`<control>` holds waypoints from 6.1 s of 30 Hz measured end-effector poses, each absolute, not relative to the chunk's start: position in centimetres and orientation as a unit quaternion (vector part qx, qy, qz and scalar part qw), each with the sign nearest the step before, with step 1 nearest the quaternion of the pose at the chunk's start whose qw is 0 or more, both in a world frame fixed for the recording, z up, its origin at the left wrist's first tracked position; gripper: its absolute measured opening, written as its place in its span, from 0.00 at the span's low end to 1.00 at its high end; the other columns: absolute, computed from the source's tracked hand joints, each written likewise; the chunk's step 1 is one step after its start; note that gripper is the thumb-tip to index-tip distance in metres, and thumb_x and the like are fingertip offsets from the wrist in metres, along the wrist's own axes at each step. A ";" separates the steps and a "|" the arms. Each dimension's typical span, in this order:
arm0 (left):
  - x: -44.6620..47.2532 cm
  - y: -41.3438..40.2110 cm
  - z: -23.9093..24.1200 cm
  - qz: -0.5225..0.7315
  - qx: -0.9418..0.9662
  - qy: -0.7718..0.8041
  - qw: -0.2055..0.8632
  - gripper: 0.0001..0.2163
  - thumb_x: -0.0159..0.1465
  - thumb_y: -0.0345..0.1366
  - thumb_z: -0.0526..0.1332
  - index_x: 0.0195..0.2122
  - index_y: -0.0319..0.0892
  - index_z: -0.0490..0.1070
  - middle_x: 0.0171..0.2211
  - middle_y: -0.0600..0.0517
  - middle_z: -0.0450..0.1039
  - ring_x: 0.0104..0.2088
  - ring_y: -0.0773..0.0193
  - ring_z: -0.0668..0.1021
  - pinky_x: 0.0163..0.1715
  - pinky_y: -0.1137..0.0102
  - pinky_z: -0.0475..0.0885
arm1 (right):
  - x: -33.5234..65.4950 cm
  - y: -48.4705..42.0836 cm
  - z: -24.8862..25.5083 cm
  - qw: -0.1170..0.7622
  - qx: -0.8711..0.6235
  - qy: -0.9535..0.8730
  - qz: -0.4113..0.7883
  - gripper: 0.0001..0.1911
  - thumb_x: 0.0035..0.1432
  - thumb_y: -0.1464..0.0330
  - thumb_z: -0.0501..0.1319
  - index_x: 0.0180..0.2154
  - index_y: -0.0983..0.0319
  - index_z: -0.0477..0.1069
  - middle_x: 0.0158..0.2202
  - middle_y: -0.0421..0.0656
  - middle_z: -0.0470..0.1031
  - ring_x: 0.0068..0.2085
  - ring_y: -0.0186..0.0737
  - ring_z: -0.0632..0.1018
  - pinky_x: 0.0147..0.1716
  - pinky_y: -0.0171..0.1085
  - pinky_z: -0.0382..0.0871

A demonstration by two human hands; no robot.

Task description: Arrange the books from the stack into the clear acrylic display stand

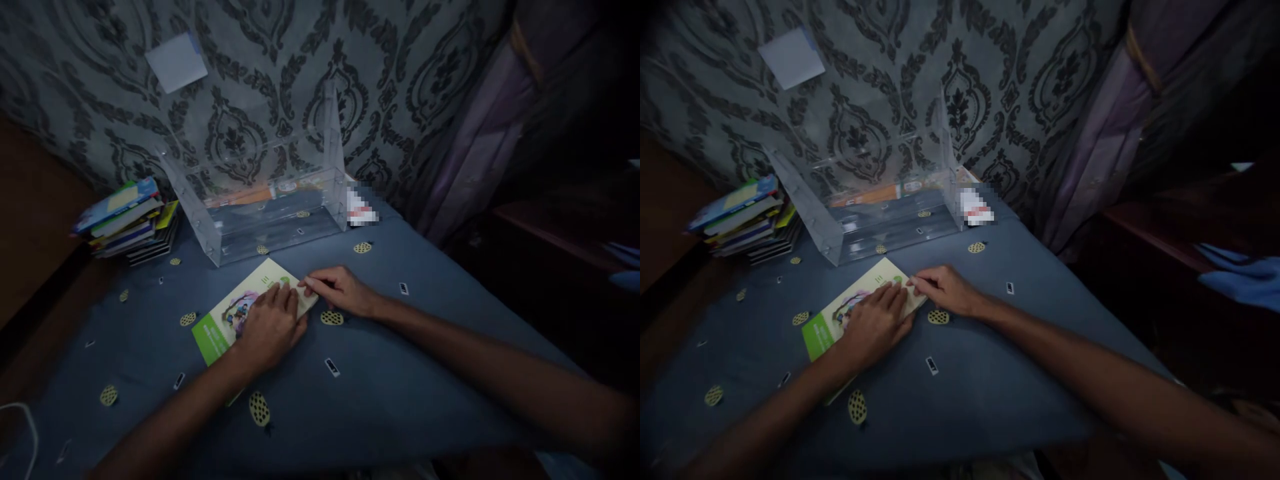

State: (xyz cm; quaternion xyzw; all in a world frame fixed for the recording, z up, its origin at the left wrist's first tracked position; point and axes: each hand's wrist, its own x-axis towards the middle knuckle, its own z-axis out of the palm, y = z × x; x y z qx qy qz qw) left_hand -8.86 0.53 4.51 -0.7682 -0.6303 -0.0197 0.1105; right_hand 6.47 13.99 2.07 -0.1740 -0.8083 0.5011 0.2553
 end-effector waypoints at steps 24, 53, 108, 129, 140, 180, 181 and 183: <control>-13.4 1.5 2.6 -0.110 -0.730 -0.671 0.071 0.28 0.70 0.55 0.55 0.62 0.40 0.65 0.63 0.40 0.68 0.63 0.48 0.70 0.60 0.54 0.67 | 4.5 17.6 0.4 0.285 -0.081 -0.920 0.256 0.15 0.67 0.67 0.56 0.49 0.58 0.78 0.49 0.51 0.82 0.51 0.50 0.82 0.56 0.58 0.73; -16.0 -7.0 5.0 -0.105 -0.844 -0.517 -0.096 0.32 0.62 0.53 0.67 0.64 0.44 0.66 0.67 0.42 0.64 0.69 0.49 0.62 0.70 0.53 0.50 | 4.2 13.3 -0.5 0.246 -0.153 -0.954 0.078 0.23 0.69 0.57 0.51 0.56 0.63 0.72 0.59 0.55 0.75 0.63 0.62 0.70 0.57 0.63 0.66; -19.0 -2.8 2.5 -0.305 -0.603 -0.735 -0.057 0.19 0.68 0.44 0.55 0.56 0.41 0.71 0.50 0.42 0.77 0.52 0.48 0.77 0.55 0.50 0.71 | 5.3 7.5 2.1 0.110 -0.081 -0.958 0.254 0.47 0.62 0.46 0.61 0.69 0.69 0.55 0.71 0.58 0.56 0.72 0.56 0.54 0.71 0.58 0.48; -16.2 -0.5 5.2 -0.575 -0.172 -0.607 -0.521 0.36 0.41 0.40 0.80 0.50 0.38 0.67 0.36 0.44 0.83 0.31 0.52 0.84 0.29 0.67 0.79 | 6.3 10.9 -0.2 0.154 -0.164 -0.946 0.234 0.36 0.70 0.53 0.54 0.71 0.63 0.51 0.74 0.56 0.46 0.74 0.55 0.48 0.69 0.58 0.51; -16.0 -1.0 5.1 -0.591 -0.157 -0.594 -0.523 0.35 0.41 0.39 0.80 0.51 0.42 0.69 0.38 0.46 0.83 0.32 0.51 0.85 0.30 0.66 0.81 | 6.2 12.3 1.5 0.119 -0.267 -0.906 0.305 0.38 0.69 0.53 0.54 0.71 0.66 0.49 0.75 0.60 0.38 0.74 0.60 0.46 0.68 0.59 0.51; -15.1 -0.3 6.9 -0.263 -0.762 -0.531 -0.262 0.18 0.63 0.37 0.65 0.55 0.48 0.77 0.60 0.44 0.73 0.63 0.50 0.72 0.69 0.50 0.53 | 11.1 13.8 1.4 0.303 0.009 -0.903 0.303 0.16 0.68 0.69 0.57 0.56 0.59 0.73 0.58 0.54 0.73 0.63 0.49 0.71 0.60 0.55 0.69; -15.1 -0.5 6.2 -0.231 -0.774 -0.530 -0.257 0.18 0.65 0.36 0.63 0.57 0.48 0.75 0.62 0.45 0.71 0.65 0.51 0.70 0.70 0.49 0.50 | 11.4 13.5 0.6 0.279 0.014 -0.914 0.294 0.18 0.68 0.71 0.57 0.58 0.59 0.72 0.60 0.55 0.71 0.66 0.49 0.68 0.62 0.56 0.67; -15.2 -0.8 5.4 -0.185 -0.792 -0.527 -0.246 0.20 0.68 0.35 0.60 0.61 0.49 0.71 0.64 0.45 0.68 0.67 0.52 0.66 0.70 0.48 0.48 | 11.7 13.3 -0.1 0.253 0.018 -0.926 0.281 0.21 0.67 0.73 0.58 0.59 0.59 0.70 0.63 0.56 0.69 0.68 0.50 0.65 0.64 0.57 0.65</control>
